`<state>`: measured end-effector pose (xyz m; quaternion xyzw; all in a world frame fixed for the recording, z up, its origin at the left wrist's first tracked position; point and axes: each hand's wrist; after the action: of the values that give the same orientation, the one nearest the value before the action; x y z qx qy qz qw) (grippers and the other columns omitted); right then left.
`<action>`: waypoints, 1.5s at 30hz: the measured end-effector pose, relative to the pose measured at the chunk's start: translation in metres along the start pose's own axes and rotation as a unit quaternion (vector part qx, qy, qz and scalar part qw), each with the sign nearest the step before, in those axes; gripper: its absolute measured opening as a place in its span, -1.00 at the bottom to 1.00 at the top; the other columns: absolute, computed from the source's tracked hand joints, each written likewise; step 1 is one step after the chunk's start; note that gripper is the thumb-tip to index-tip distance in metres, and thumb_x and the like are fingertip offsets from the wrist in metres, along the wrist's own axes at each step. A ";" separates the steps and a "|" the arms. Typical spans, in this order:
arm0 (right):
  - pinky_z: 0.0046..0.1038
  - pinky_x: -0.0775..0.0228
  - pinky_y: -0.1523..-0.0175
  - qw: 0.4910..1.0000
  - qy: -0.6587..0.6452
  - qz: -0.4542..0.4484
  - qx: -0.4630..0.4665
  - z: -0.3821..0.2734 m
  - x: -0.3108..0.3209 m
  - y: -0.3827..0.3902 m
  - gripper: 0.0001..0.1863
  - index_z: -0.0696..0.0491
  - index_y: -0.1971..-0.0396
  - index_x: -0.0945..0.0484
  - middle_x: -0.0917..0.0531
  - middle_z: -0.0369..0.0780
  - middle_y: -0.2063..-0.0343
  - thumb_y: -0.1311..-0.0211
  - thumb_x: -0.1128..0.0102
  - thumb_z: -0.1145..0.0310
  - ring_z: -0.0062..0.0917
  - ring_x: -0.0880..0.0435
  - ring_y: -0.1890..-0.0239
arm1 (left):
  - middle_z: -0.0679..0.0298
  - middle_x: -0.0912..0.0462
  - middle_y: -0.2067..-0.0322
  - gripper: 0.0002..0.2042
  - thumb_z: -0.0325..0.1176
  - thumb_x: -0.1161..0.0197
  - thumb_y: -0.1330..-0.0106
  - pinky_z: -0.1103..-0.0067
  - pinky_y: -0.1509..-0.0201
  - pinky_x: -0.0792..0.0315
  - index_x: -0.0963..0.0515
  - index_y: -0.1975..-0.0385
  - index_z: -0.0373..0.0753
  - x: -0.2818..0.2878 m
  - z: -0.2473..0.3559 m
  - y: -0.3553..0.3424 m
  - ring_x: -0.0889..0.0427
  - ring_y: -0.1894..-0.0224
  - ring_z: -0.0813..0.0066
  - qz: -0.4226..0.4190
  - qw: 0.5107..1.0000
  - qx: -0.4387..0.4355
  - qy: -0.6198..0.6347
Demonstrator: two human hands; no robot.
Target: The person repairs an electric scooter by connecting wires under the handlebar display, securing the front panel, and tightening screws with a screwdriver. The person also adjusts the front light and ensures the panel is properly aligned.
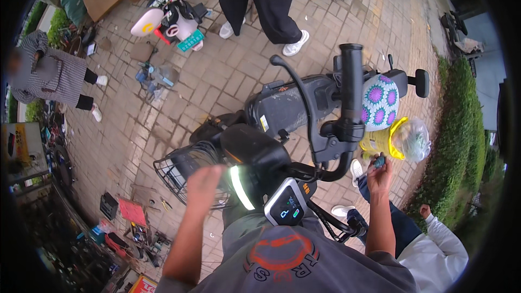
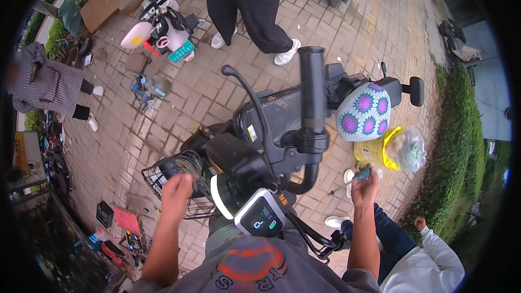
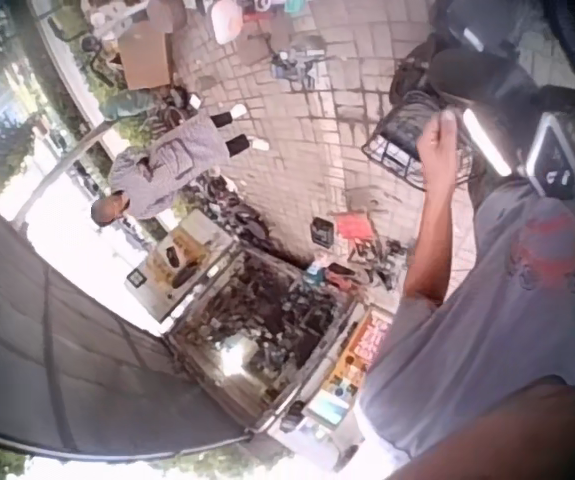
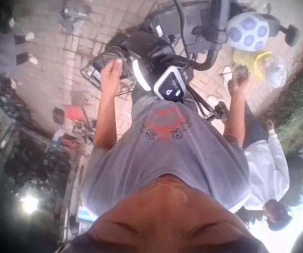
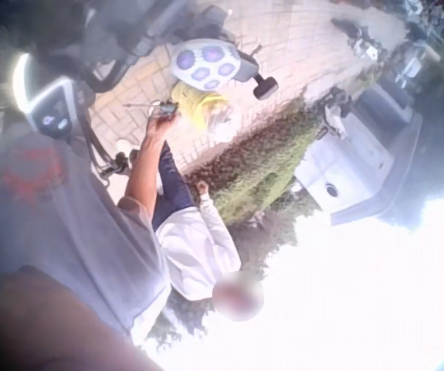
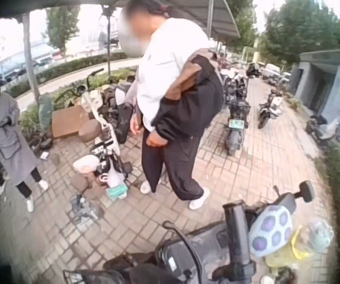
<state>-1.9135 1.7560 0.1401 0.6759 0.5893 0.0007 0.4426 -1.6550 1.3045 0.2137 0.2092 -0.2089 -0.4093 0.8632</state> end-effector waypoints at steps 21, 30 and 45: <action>-0.38 -0.54 0.33 0.972 0.185 0.056 -0.137 0.230 -0.058 -0.218 -0.78 -0.04 0.19 -0.42 -0.60 -0.20 0.30 -0.24 -0.15 0.23 -0.41 -0.62 0.34 | 0.02 -0.26 -0.30 -0.17 0.30 -0.17 -0.13 0.40 -0.38 -0.04 -0.40 -0.17 -0.36 -0.045 -0.189 -0.305 -0.19 -0.36 0.17 -0.280 0.869 0.339 -0.224; -0.38 -0.54 0.37 0.962 0.209 0.075 -0.159 0.284 -0.063 -0.231 -0.74 -0.03 0.12 -0.40 -0.58 -0.21 0.32 -0.25 -0.15 0.25 -0.44 -0.60 0.43 | 0.06 -0.48 -0.14 -0.22 0.32 -0.24 -0.03 0.42 -0.28 -0.20 -0.54 -0.06 -0.28 -0.046 -0.158 -0.280 -0.39 -0.22 0.23 -0.214 0.883 0.369 -0.195; -0.39 -0.57 0.49 0.950 0.264 0.114 -0.118 0.331 -0.049 -0.249 -0.49 0.03 -0.12 -0.21 -0.51 -0.21 0.33 -0.22 -0.16 0.31 -0.48 -0.55 0.57 | -0.03 -0.44 -0.08 -0.48 0.20 -0.06 -0.19 0.30 -0.24 -0.29 -0.65 0.09 -0.05 -0.065 -0.217 -0.279 -0.39 -0.17 0.01 -0.091 0.898 0.230 -0.364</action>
<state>-1.9540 1.4981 -0.1854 0.6576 0.5996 0.2992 0.3443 -1.7501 1.2357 -0.1261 0.2564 -0.5766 -0.4741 0.6140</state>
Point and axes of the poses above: each hand's wrist, its own y-axis away from the middle knuckle, its own x-axis out of the back of the hand, z = x × y
